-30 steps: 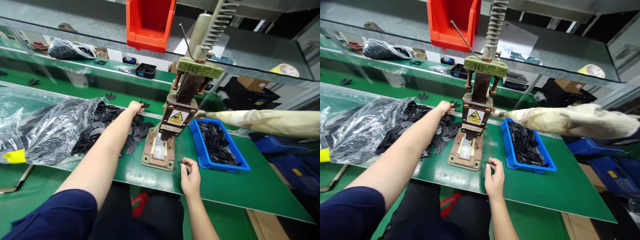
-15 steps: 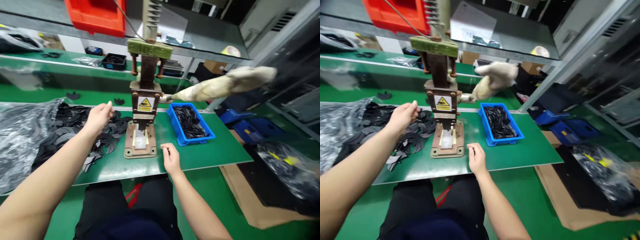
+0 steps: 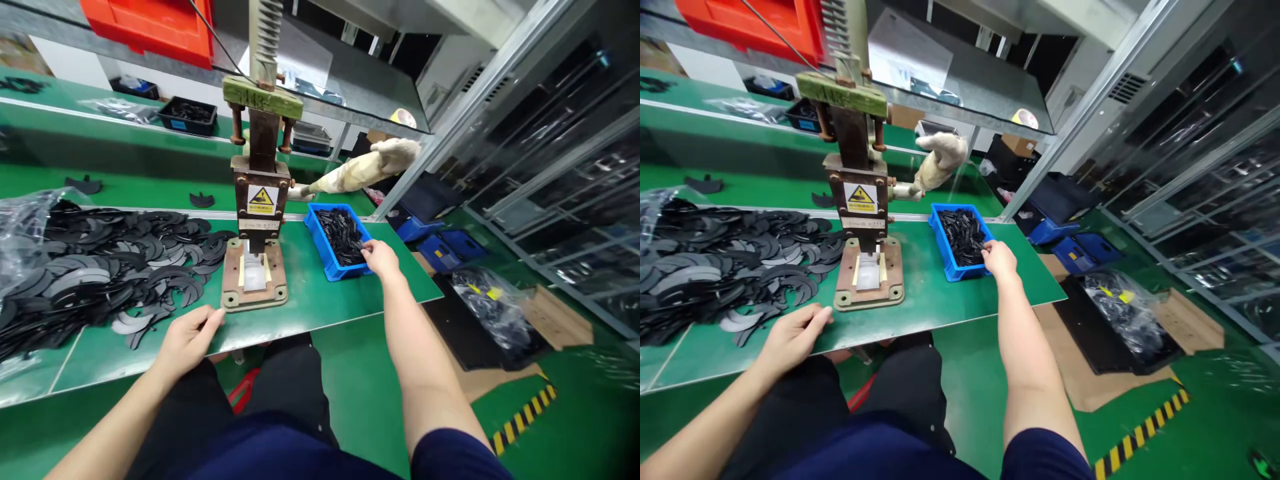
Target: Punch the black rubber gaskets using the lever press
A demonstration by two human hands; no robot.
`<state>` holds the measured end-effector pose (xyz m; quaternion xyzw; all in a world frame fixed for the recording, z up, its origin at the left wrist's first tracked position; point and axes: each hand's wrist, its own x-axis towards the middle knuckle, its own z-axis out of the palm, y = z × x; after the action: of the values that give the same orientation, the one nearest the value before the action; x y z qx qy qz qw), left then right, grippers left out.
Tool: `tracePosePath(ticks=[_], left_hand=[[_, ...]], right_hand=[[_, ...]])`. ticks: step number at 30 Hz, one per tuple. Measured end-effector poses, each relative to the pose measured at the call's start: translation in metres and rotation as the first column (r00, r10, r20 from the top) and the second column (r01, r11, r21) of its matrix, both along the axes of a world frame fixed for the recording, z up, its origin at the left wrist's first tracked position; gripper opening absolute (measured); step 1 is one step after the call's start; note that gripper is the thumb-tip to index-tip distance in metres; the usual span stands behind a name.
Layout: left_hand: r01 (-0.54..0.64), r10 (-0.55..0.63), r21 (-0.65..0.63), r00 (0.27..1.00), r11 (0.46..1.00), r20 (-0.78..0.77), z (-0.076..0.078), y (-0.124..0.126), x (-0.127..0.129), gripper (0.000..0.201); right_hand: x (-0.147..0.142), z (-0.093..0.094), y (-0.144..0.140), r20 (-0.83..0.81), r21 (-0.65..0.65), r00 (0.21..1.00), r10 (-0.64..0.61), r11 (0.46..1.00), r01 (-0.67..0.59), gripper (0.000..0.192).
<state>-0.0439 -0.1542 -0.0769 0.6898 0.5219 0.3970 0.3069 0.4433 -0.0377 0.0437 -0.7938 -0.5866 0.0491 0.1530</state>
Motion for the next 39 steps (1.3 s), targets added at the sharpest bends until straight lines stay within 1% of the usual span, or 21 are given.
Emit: tracePosePath(ticks=[3, 5, 8, 11, 15, 18, 21, 24, 26, 29, 31, 33, 36, 39], left_hand=[[0.012, -0.012, 0.014, 1.000, 1.000, -0.008, 0.001, 0.001, 0.000, 0.043], [0.013, -0.013, 0.012, 1.000, 1.000, -0.004, 0.001, 0.000, 0.000, 0.041], [0.017, -0.017, 0.000, 1.000, 1.000, 0.003, -0.001, 0.000, -0.002, 0.039], [0.033, -0.033, -0.013, 0.999, 0.999, 0.018, -0.003, 0.002, -0.003, 0.038], [0.028, -0.027, -0.029, 0.999, 0.999, 0.041, -0.001, 0.004, -0.003, 0.037], [0.016, -0.014, -0.039, 0.998, 0.999, 0.056, 0.003, 0.005, -0.002, 0.039], [0.002, 0.001, -0.047, 0.998, 0.999, 0.058, 0.005, 0.005, -0.001, 0.040], [-0.002, 0.004, -0.046, 0.999, 0.999, 0.051, 0.006, 0.005, 0.000, 0.040], [0.002, 0.000, -0.039, 0.999, 0.999, 0.051, 0.005, 0.004, 0.000, 0.039], [-0.002, 0.004, -0.032, 0.998, 0.999, 0.055, 0.003, 0.002, 0.000, 0.037], [-0.015, 0.016, -0.028, 0.998, 0.999, 0.061, 0.002, 0.001, 0.000, 0.036], [-0.032, 0.034, -0.025, 0.996, 0.999, 0.077, 0.003, 0.000, 0.000, 0.035], [-0.052, 0.054, -0.023, 0.992, 0.998, 0.110, 0.011, -0.004, 0.002, 0.035], [-0.020, 0.021, -0.009, 0.991, 1.000, 0.133, 0.023, -0.014, 0.008, 0.029]], right_hand=[[0.027, 0.010, 0.011, 0.126, -0.195, 0.989, -0.076, 0.976, 0.100, 0.037], [0.034, 0.012, 0.017, 0.190, -0.287, 0.979, -0.067, 0.950, 0.121, 0.038], [0.032, 0.008, 0.026, 0.239, -0.390, 0.971, -0.012, 0.915, 0.107, 0.040], [0.023, 0.000, 0.035, 0.254, -0.434, 0.966, 0.035, 0.897, 0.082, 0.040], [0.011, -0.007, 0.040, 0.264, -0.411, 0.963, 0.049, 0.909, 0.066, 0.041], [0.006, -0.007, 0.038, 0.254, -0.347, 0.967, 0.021, 0.935, 0.071, 0.040], [0.005, -0.003, 0.035, 0.202, -0.238, 0.979, -0.024, 0.968, 0.073, 0.036], [0.002, 0.003, 0.029, 0.095, -0.078, 0.995, -0.042, 0.996, 0.049, 0.030], [-0.004, 0.005, 0.022, 0.006, 0.063, 1.000, -0.018, 0.998, 0.017, 0.029], [-0.027, 0.001, 0.005, -0.145, 0.275, 0.985, 0.088, 0.960, -0.046, 0.032], [-0.054, -0.012, -0.015, -0.248, 0.378, 0.946, 0.208, 0.920, -0.103, 0.036], [-0.088, -0.030, -0.040, -0.334, 0.453, 0.879, 0.340, 0.876, -0.166, 0.036], [-0.140, -0.057, -0.084, -0.428, 0.528, 0.752, 0.502, 0.813, -0.243, 0.028], [-0.178, -0.073, -0.118, -0.483, 0.564, 0.624, 0.614, 0.764, -0.315, 0.018]])
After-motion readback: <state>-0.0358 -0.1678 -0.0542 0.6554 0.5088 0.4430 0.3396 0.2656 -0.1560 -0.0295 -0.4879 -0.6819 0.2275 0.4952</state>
